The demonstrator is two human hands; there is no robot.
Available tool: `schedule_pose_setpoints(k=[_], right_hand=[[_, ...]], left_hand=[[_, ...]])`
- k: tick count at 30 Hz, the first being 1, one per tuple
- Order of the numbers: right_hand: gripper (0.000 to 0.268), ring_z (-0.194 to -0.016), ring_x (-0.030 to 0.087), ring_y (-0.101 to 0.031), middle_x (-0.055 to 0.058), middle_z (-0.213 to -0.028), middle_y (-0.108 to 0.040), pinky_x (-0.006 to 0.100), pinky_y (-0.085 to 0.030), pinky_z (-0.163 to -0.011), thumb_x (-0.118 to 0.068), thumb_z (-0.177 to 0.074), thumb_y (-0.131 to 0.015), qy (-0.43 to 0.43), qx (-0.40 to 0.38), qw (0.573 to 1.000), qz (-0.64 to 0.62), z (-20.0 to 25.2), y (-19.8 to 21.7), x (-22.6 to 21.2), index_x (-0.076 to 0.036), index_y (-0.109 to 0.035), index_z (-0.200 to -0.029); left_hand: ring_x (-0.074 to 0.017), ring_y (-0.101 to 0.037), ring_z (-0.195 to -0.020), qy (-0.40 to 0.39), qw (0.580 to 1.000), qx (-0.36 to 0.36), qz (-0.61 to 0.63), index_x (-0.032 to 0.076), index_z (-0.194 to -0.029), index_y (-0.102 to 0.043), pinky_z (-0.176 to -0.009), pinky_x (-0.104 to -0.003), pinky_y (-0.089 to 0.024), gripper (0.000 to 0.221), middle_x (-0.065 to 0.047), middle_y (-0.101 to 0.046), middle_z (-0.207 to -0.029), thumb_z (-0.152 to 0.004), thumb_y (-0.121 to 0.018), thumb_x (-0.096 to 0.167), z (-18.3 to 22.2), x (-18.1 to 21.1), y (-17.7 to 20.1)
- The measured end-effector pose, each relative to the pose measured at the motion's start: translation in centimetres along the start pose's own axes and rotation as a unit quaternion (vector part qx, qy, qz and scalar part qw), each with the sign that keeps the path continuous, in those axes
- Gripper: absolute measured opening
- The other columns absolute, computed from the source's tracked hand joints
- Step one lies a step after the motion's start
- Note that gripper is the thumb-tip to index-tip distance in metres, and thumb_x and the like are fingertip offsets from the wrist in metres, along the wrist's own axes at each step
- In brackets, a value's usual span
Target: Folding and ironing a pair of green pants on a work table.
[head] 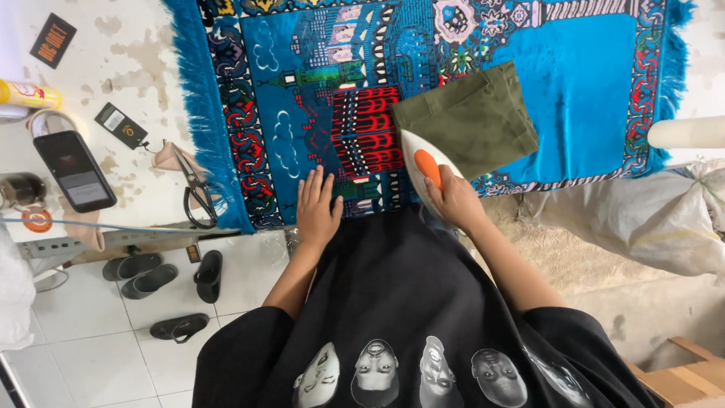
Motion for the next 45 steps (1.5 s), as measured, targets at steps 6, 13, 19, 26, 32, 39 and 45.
schedule_pose_setpoints(k=[6,13,19,26,32,39,45], right_hand=[[0.046,-0.092,0.057,-0.069,0.035,-0.089,-0.069,0.064,-0.053,-0.082,-0.044,-0.104,-0.050,-0.026,-0.014,1.000,-0.009,3.9,-0.9,1.0,-0.002,-0.052,-0.122],[0.045,-0.091,0.056,-0.069,0.035,-0.089,-0.069,0.064,-0.053,-0.081,-0.043,-0.104,-0.050,-0.024,0.017,0.999,-0.016,1.9,-0.9,0.8,-0.001,-0.053,-0.122],[0.044,-0.090,0.055,-0.069,0.034,-0.086,-0.069,0.063,-0.053,-0.080,-0.046,-0.106,-0.052,-0.047,0.070,0.996,0.006,0.3,1.7,2.6,-0.002,-0.055,-0.115],[0.044,-0.089,0.056,-0.068,0.034,-0.085,-0.068,0.062,-0.053,-0.077,-0.046,-0.108,-0.052,-0.060,0.104,0.993,0.008,-1.5,5.0,5.3,-0.002,-0.056,-0.110],[0.045,-0.088,0.052,-0.069,0.030,-0.083,-0.069,0.059,-0.055,-0.076,-0.048,-0.109,-0.052,-0.082,0.121,0.989,0.004,-3.0,7.5,8.8,-0.004,-0.060,-0.113],[0.042,-0.066,0.040,-0.072,0.023,-0.073,-0.068,0.048,-0.059,-0.063,-0.045,-0.111,-0.051,-0.097,0.142,0.985,-0.009,-4.0,9.8,13.4,-0.004,-0.063,-0.113],[0.046,-0.055,0.040,-0.069,0.021,-0.059,-0.064,0.049,-0.056,-0.049,-0.046,-0.112,-0.049,-0.100,0.149,0.984,-0.006,-3.8,11.9,15.3,-0.001,-0.059,-0.105]], left_hand=[[-0.0293,-0.015,-0.158,0.048,0.990,-0.101,-0.081,0.014,-0.163,-0.032,-0.127,-0.050,0.000,0.065,-0.015,-0.019,-0.171,-0.107,-0.044,0.044,-0.7,-4.0,-1.8],[-0.0287,-0.017,-0.157,0.004,0.990,-0.057,-0.127,0.014,-0.163,-0.032,-0.127,-0.049,-0.002,0.067,-0.013,-0.021,-0.171,-0.107,-0.044,0.047,-0.6,-4.1,-1.9],[-0.0283,-0.015,-0.158,-0.002,0.992,-0.051,-0.115,0.015,-0.163,-0.032,-0.127,-0.052,-0.002,0.069,-0.011,-0.020,-0.171,-0.104,-0.048,0.047,-0.5,-4.6,-2.4],[-0.0283,-0.016,-0.158,0.009,0.993,-0.046,-0.106,0.016,-0.163,-0.032,-0.126,-0.052,-0.003,0.069,-0.011,-0.019,-0.171,-0.104,-0.049,0.047,-0.5,-4.5,-2.5],[-0.0272,-0.014,-0.158,0.030,0.992,-0.075,-0.098,0.017,-0.164,-0.029,-0.127,-0.052,-0.002,0.070,-0.009,-0.016,-0.172,-0.104,-0.047,0.048,-0.6,-4.5,-2.5],[-0.0269,-0.013,-0.158,0.035,0.990,-0.082,-0.114,0.018,-0.164,-0.028,-0.127,-0.051,-0.002,0.070,-0.008,-0.016,-0.172,-0.104,-0.045,0.050,-0.4,-4.8,-3.0],[-0.0259,-0.012,-0.159,0.052,0.988,-0.095,-0.113,0.019,-0.165,-0.026,-0.128,-0.050,-0.002,0.070,-0.006,-0.014,-0.173,-0.104,-0.043,0.050,-0.5,-4.7,-2.9]])
Point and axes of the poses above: each hand's wrist, its own z-axis away from the middle knuckle, its own y-axis out of the back of the hand, x = y × z, the point moved 5 cm from there along -z, towards the middle knuckle
